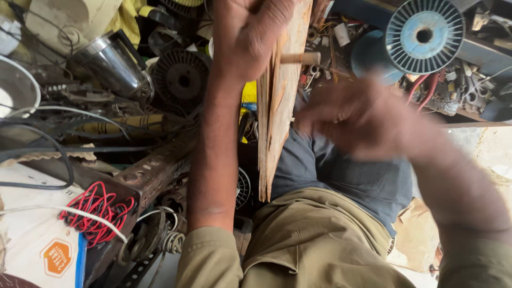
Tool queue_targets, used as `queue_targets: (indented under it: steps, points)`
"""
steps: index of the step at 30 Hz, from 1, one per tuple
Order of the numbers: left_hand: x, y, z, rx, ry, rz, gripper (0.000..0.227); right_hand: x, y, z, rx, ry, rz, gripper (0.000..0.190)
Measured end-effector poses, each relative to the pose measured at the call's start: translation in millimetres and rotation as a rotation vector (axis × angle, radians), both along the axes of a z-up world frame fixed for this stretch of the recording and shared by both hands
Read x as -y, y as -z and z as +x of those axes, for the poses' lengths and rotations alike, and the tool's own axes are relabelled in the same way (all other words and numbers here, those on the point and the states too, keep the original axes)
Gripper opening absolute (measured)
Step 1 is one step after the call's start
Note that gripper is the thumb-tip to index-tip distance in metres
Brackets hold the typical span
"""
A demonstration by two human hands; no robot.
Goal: The person winds copper wire by hand around a small cylindrical object mounted on a wooden board. They hold the board with one hand and wrap the wire with the other, creating a coil.
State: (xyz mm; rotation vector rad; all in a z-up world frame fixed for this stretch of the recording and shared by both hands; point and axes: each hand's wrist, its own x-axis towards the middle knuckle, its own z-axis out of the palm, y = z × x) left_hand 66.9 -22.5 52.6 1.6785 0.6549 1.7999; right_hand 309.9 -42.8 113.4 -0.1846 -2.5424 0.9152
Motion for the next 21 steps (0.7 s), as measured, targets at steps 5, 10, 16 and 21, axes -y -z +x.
queue_targets:
  steps: [5,10,16,21]
  points:
    - [1.5,-19.8,11.0,0.025,-0.011,0.053,0.034,-83.1,24.1,-21.8,-0.024,0.241,-0.066,0.005]
    - [-3.7,-1.7,-29.2,0.073,0.022,-0.006,0.031,-80.7,196.4,-0.1,0.171,0.553,-0.799,0.017]
    - [-18.4,35.9,-70.7,0.157,0.033,0.026,0.032,-7.8,315.5,34.6,0.266,0.769,-0.873,0.021]
    - [-20.1,43.3,-67.3,0.147,-0.006,0.022,0.03,36.0,258.9,32.9,0.201,0.517,-0.089,0.022]
